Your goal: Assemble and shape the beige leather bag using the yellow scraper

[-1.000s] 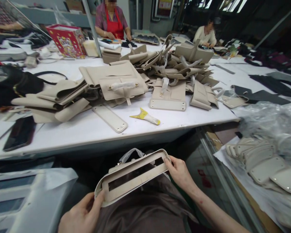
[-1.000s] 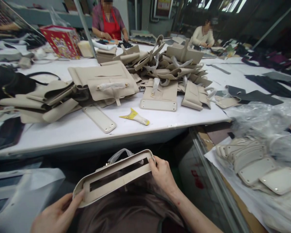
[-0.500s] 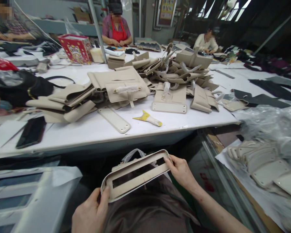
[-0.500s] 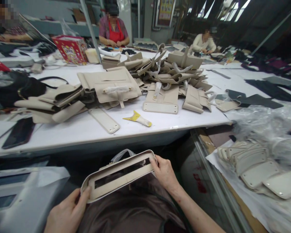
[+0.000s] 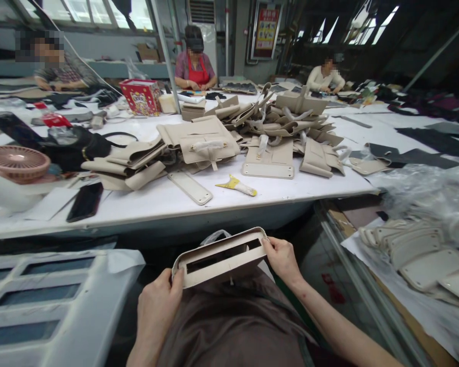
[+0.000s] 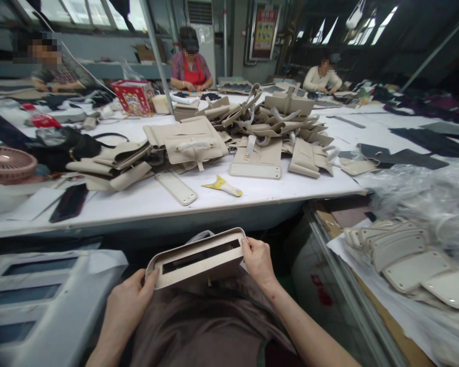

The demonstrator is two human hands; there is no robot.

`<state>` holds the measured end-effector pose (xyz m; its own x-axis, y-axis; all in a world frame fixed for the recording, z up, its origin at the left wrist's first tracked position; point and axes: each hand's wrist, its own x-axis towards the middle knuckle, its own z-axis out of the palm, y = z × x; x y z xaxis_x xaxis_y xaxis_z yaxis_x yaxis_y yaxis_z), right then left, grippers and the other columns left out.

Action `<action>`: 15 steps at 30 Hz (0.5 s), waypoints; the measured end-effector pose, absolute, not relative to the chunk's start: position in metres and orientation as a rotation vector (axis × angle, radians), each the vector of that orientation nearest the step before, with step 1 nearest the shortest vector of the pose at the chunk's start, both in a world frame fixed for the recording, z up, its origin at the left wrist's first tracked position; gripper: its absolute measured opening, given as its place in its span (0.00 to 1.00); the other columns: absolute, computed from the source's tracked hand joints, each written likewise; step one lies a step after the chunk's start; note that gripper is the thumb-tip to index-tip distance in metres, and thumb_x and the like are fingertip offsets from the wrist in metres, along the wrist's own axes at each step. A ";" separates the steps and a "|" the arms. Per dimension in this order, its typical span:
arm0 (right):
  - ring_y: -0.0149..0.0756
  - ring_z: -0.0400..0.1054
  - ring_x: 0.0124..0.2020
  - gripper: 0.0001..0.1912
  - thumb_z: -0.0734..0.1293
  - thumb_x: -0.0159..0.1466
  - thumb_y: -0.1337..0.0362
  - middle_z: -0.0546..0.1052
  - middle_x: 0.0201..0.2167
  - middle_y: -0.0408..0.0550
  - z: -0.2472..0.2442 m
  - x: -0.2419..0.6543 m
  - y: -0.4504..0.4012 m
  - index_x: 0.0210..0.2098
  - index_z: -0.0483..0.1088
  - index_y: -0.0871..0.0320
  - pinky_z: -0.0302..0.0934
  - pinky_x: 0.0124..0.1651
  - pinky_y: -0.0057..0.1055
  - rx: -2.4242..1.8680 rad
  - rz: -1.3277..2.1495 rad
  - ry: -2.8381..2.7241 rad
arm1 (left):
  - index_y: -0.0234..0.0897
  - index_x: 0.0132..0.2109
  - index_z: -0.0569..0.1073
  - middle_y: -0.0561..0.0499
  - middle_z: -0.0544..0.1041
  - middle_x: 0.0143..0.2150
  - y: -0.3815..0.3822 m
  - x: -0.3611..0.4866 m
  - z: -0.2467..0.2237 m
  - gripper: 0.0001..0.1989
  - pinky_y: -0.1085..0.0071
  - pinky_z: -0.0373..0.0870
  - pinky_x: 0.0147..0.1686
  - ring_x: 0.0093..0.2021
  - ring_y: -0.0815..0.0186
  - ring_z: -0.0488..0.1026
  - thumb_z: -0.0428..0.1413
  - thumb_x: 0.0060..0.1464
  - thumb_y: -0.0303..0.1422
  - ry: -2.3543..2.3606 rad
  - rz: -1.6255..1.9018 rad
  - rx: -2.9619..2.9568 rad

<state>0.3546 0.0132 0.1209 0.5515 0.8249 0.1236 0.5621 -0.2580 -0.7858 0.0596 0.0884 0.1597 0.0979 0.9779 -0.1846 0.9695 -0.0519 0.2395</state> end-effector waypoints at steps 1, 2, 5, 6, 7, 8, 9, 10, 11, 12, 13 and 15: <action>0.30 0.62 0.22 0.23 0.57 0.67 0.54 0.68 0.18 0.43 0.120 0.354 0.012 0.21 0.69 0.60 0.48 0.28 0.27 -1.971 0.379 -1.128 | 0.42 0.30 0.64 0.43 0.79 0.31 0.088 0.059 0.160 0.19 0.66 0.57 0.34 0.39 0.49 0.78 0.38 0.64 0.45 1.923 0.041 2.082; 0.31 0.63 0.22 0.23 0.57 0.68 0.54 0.70 0.18 0.44 0.120 0.354 0.012 0.22 0.70 0.59 0.48 0.29 0.28 -1.995 0.361 -1.142 | 0.42 0.30 0.63 0.43 0.79 0.31 0.087 0.059 0.159 0.19 0.66 0.57 0.34 0.39 0.50 0.78 0.38 0.64 0.45 1.918 0.043 2.085; 0.33 0.66 0.23 0.23 0.55 0.70 0.57 0.74 0.21 0.49 0.124 0.355 0.014 0.24 0.71 0.59 0.50 0.29 0.29 -2.123 0.298 -1.253 | 0.42 0.30 0.64 0.44 0.78 0.30 0.088 0.058 0.158 0.20 0.66 0.58 0.33 0.38 0.50 0.78 0.38 0.64 0.45 1.908 0.047 2.103; 0.34 0.68 0.23 0.22 0.55 0.70 0.59 0.76 0.22 0.51 0.128 0.355 0.016 0.25 0.71 0.59 0.50 0.30 0.29 -2.192 0.265 -1.308 | 0.42 0.30 0.64 0.44 0.78 0.29 0.088 0.058 0.158 0.20 0.66 0.58 0.33 0.37 0.50 0.78 0.38 0.64 0.46 1.909 0.037 2.113; 0.36 0.70 0.25 0.22 0.55 0.70 0.61 0.78 0.24 0.53 0.132 0.354 0.018 0.25 0.72 0.60 0.50 0.30 0.30 -2.271 0.229 -1.367 | 0.42 0.30 0.65 0.44 0.78 0.30 0.090 0.058 0.159 0.20 0.65 0.59 0.33 0.37 0.50 0.78 0.38 0.64 0.45 1.911 0.020 2.124; 0.38 0.72 0.26 0.21 0.55 0.71 0.63 0.80 0.26 0.55 0.136 0.354 0.020 0.26 0.72 0.60 0.49 0.30 0.30 -2.354 0.193 -1.424 | 0.42 0.31 0.66 0.43 0.79 0.30 0.091 0.058 0.160 0.21 0.65 0.59 0.33 0.38 0.49 0.78 0.38 0.64 0.45 1.912 -0.002 2.134; 0.41 0.74 0.28 0.20 0.55 0.71 0.64 0.80 0.28 0.57 0.141 0.352 0.023 0.28 0.73 0.60 0.49 0.30 0.31 -2.429 0.158 -1.479 | 0.42 0.31 0.67 0.42 0.79 0.31 0.091 0.059 0.161 0.21 0.65 0.60 0.33 0.38 0.49 0.78 0.37 0.64 0.45 1.911 -0.024 2.145; 0.42 0.76 0.30 0.20 0.55 0.71 0.65 0.81 0.29 0.58 0.145 0.351 0.025 0.29 0.74 0.61 0.48 0.29 0.31 -2.489 0.123 -1.527 | 0.42 0.32 0.68 0.42 0.80 0.32 0.092 0.060 0.162 0.21 0.64 0.60 0.34 0.38 0.48 0.78 0.37 0.64 0.44 1.909 -0.044 2.157; 0.44 0.76 0.31 0.19 0.55 0.71 0.66 0.81 0.30 0.58 0.148 0.350 0.026 0.31 0.74 0.61 0.48 0.29 0.31 -2.532 0.094 -1.569 | 0.42 0.33 0.69 0.41 0.80 0.33 0.092 0.061 0.163 0.21 0.63 0.61 0.34 0.39 0.46 0.78 0.37 0.64 0.44 1.906 -0.059 2.165; 0.45 0.77 0.31 0.19 0.55 0.71 0.67 0.81 0.30 0.58 0.150 0.349 0.027 0.32 0.75 0.61 0.47 0.29 0.31 -2.556 0.073 -1.596 | 0.42 0.33 0.69 0.40 0.80 0.33 0.091 0.062 0.164 0.21 0.62 0.61 0.34 0.39 0.45 0.78 0.37 0.64 0.43 1.905 -0.071 2.165; 0.45 0.77 0.31 0.19 0.54 0.71 0.68 0.81 0.30 0.58 0.151 0.349 0.027 0.32 0.74 0.61 0.47 0.29 0.32 -2.562 0.064 -1.610 | 0.42 0.34 0.70 0.40 0.80 0.34 0.091 0.063 0.165 0.21 0.62 0.61 0.35 0.39 0.45 0.78 0.36 0.64 0.43 1.906 -0.076 2.157; 0.45 0.77 0.31 0.19 0.54 0.71 0.69 0.81 0.30 0.57 0.148 0.352 0.025 0.31 0.73 0.61 0.48 0.30 0.32 -2.519 0.090 -1.599 | 0.42 0.36 0.71 0.39 0.80 0.34 0.089 0.064 0.166 0.21 0.61 0.61 0.35 0.39 0.44 0.78 0.36 0.64 0.43 1.912 -0.054 2.113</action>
<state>0.3522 0.0254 0.1481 0.4279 0.9033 0.0329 0.8938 -0.4174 -0.1639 0.0637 0.0892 0.1658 0.1184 0.9683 -0.2199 0.9791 -0.0770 0.1883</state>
